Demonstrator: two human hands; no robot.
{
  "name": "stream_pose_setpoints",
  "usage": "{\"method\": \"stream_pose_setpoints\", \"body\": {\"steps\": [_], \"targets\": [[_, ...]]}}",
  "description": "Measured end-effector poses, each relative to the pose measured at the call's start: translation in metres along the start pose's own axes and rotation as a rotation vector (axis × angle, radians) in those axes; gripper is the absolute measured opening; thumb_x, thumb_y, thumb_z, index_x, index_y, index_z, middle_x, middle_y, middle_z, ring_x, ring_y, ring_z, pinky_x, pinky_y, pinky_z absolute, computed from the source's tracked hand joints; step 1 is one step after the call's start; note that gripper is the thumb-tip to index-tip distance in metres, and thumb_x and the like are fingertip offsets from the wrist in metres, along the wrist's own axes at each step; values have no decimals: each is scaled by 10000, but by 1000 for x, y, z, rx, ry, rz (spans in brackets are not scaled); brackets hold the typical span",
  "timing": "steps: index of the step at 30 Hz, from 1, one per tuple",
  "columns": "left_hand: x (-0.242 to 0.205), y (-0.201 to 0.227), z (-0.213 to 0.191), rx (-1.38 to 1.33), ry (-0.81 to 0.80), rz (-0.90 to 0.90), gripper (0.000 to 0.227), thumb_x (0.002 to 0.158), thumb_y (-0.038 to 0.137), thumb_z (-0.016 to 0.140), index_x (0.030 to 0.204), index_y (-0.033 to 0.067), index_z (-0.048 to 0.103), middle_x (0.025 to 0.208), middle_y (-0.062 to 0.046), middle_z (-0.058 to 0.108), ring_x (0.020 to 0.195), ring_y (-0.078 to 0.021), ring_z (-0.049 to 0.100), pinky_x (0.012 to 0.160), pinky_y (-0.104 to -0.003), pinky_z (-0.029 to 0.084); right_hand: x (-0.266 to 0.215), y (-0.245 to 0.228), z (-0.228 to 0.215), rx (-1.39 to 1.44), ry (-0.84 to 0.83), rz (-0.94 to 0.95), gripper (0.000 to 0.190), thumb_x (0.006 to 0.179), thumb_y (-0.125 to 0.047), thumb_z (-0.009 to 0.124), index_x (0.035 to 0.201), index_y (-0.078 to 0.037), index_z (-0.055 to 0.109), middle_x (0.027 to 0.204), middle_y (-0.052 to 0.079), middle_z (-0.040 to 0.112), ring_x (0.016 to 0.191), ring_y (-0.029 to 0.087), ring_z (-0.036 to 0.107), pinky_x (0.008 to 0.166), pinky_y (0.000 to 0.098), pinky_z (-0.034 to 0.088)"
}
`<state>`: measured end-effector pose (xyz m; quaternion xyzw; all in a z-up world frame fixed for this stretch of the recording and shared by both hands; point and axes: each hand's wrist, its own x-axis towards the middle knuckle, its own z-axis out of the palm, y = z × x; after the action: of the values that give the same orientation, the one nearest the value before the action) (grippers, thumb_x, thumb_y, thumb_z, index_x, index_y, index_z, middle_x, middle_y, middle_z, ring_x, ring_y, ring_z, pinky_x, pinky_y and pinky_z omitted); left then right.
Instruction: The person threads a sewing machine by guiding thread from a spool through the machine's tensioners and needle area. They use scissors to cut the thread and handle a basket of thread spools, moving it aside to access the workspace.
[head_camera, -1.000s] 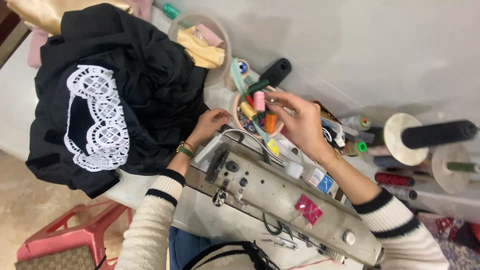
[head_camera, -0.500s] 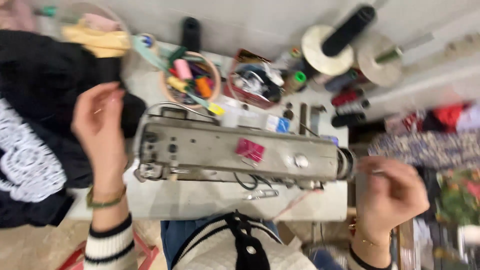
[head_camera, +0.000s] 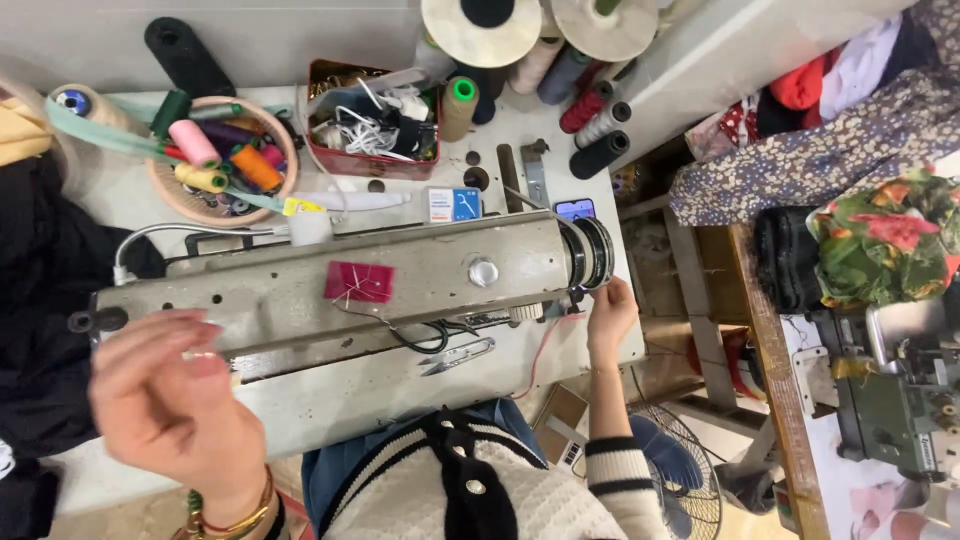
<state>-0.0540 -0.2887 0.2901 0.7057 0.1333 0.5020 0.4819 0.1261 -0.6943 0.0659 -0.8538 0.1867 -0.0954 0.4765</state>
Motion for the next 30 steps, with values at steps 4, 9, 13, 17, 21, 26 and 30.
{"method": "stream_pose_setpoints", "body": {"steps": [4, 9, 13, 17, 21, 26, 30], "targets": [[-24, 3, 16, -1, -112, 132, 110, 1048, 57, 598, 1137, 11, 553, 1027, -149, 632, 966, -270, 634, 917, -372, 585, -5, -16, -6, 62, 1, 31, 285, 980, -73, 572, 1252, -57, 655, 786, 17, 690, 749, 94, 609, 739, 278, 521], [-57, 32, 46, -152, -511, 18, 137, 979, 142, 565, 1013, 47, 658, 940, -124, 707, 833, -240, 687, 784, -344, 573, -37, -68, -39, 23, 97, -270, 268, 1100, -220, 517, 1326, -75, 533, 988, 71, 675, 798, 148, 640, 724, 283, 455], [-62, 43, 76, -311, -770, -227, 157, 949, 65, 647, 1093, 25, 697, 927, -74, 684, 870, -188, 668, 829, -312, 559, -58, -93, -58, 89, -40, -413, 127, 1077, -36, 503, 1197, -31, 543, 1152, 116, 592, 867, 163, 601, 729, 252, 508], [-50, 63, 100, -342, -1171, -538, 412, 953, 221, 595, 1351, 120, 552, 1318, -40, 620, 880, -111, 710, 876, -295, 583, -84, -158, -82, -330, -788, -281, 181, 987, -96, 576, 1148, -97, 658, 946, 36, 756, 736, 136, 665, 684, 288, 526], [-52, 80, 143, -904, -1441, -734, 979, 891, 267, 625, 1594, 103, -36, 1650, -291, 189, 1169, -285, 620, 978, -402, 556, -80, -25, -100, -980, -1144, -905, 498, 1043, -263, 407, 1507, -83, 410, 1576, 100, 407, 1469, 233, 343, 1220, 494, 256], [-63, 107, 199, -1360, -1725, -1105, 735, 918, 401, 578, 1483, 131, 194, 1189, -165, 236, 815, -184, 508, 797, -355, 440, -100, -86, -64, -743, -1248, -720, 431, 1041, -294, 439, 1406, -68, 481, 1435, 124, 531, 1298, 266, 481, 1083, 480, 358], [-39, 83, 215, -1379, -1498, -655, 347, 1099, 420, 526, 1151, 111, 676, 891, 33, 686, 552, -26, 454, 421, -161, 373, -128, -167, -39, -514, -1334, -506, 388, 1040, -326, 471, 1305, -56, 554, 1295, 142, 657, 1128, 292, 621, 946, 461, 459]]}}
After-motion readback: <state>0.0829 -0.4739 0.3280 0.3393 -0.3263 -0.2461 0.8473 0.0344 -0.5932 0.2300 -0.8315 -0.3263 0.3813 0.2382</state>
